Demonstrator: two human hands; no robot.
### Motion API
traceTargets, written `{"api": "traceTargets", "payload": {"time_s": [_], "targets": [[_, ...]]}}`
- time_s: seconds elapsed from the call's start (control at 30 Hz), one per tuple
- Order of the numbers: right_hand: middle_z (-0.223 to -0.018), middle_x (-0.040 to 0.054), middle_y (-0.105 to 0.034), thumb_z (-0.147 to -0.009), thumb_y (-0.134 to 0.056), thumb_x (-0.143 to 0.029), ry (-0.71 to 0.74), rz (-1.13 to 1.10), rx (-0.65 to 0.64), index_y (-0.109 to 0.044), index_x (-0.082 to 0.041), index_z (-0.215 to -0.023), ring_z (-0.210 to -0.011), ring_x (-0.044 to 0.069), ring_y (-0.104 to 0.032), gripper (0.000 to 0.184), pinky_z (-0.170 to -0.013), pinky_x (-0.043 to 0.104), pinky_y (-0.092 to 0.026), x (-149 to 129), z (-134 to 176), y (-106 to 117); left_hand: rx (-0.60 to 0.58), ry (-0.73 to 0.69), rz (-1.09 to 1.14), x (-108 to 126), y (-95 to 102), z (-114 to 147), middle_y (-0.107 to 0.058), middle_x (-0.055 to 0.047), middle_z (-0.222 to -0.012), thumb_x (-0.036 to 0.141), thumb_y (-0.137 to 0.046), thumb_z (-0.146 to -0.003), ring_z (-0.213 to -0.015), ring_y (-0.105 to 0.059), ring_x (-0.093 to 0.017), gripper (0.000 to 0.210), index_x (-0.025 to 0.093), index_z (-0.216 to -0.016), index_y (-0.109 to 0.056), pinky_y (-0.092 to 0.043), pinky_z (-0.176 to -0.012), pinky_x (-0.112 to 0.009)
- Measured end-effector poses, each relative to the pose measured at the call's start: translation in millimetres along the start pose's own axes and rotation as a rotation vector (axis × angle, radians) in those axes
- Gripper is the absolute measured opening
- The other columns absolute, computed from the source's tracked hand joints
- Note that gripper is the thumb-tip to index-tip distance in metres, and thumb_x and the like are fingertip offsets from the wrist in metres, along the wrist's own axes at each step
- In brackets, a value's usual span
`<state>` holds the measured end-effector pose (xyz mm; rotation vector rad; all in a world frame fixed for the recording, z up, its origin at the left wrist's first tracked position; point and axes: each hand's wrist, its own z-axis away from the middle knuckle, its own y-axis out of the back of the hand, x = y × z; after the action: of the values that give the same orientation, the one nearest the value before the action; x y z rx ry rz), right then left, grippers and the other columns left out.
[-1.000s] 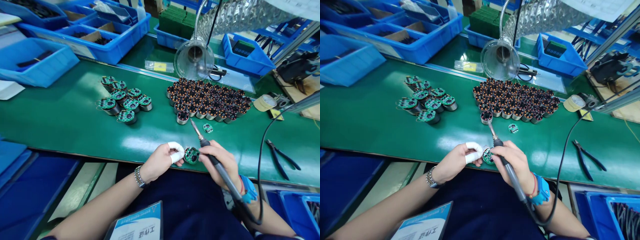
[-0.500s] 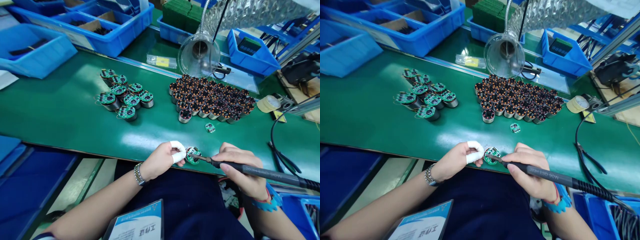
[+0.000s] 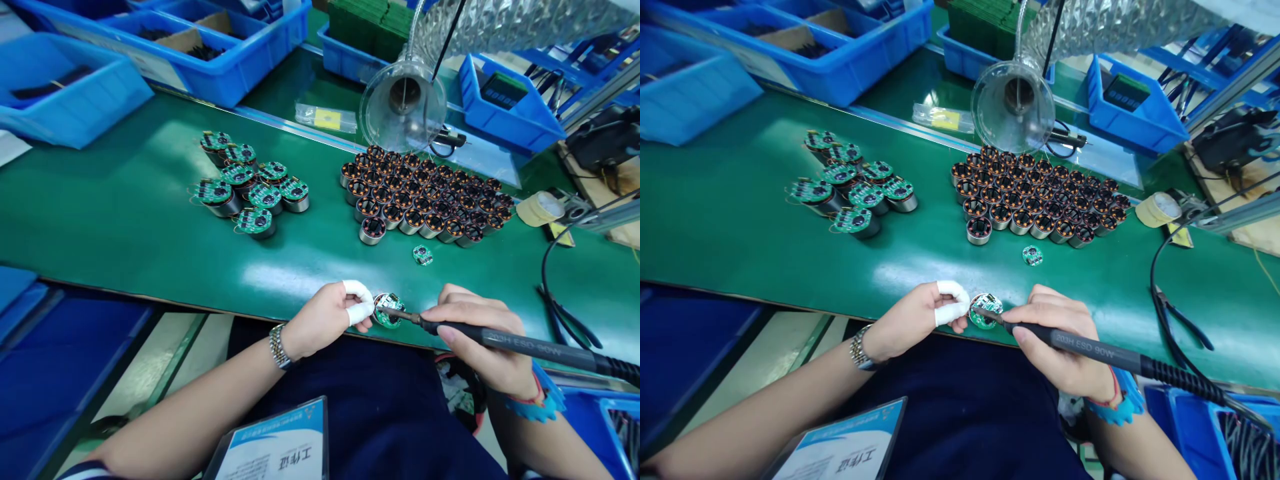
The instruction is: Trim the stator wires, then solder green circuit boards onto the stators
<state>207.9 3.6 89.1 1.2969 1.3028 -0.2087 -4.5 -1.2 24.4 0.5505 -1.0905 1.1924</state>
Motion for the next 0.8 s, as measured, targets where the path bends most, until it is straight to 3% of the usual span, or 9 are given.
{"api": "traceTargets", "payload": {"time_s": [0.8], "targets": [[-0.069, 0.0044, -0.062, -0.075, -0.056, -0.010, -0.012, -0.028, 0.078, -0.067, -0.019, -0.095, -0.062, 0.016, -0.052, 0.024, -0.056, 0.032, -0.042, -0.6, 10.4, 12.3, 0.016, -0.016, 0.015, -3.9, -1.1, -0.6, -0.061, 0.000, -0.059, 0.018, -0.057, -0.072, -0.056, -0.059, -0.011, 0.005, 0.015, -0.069, -0.054, -0.048, -0.061, -0.026]]}}
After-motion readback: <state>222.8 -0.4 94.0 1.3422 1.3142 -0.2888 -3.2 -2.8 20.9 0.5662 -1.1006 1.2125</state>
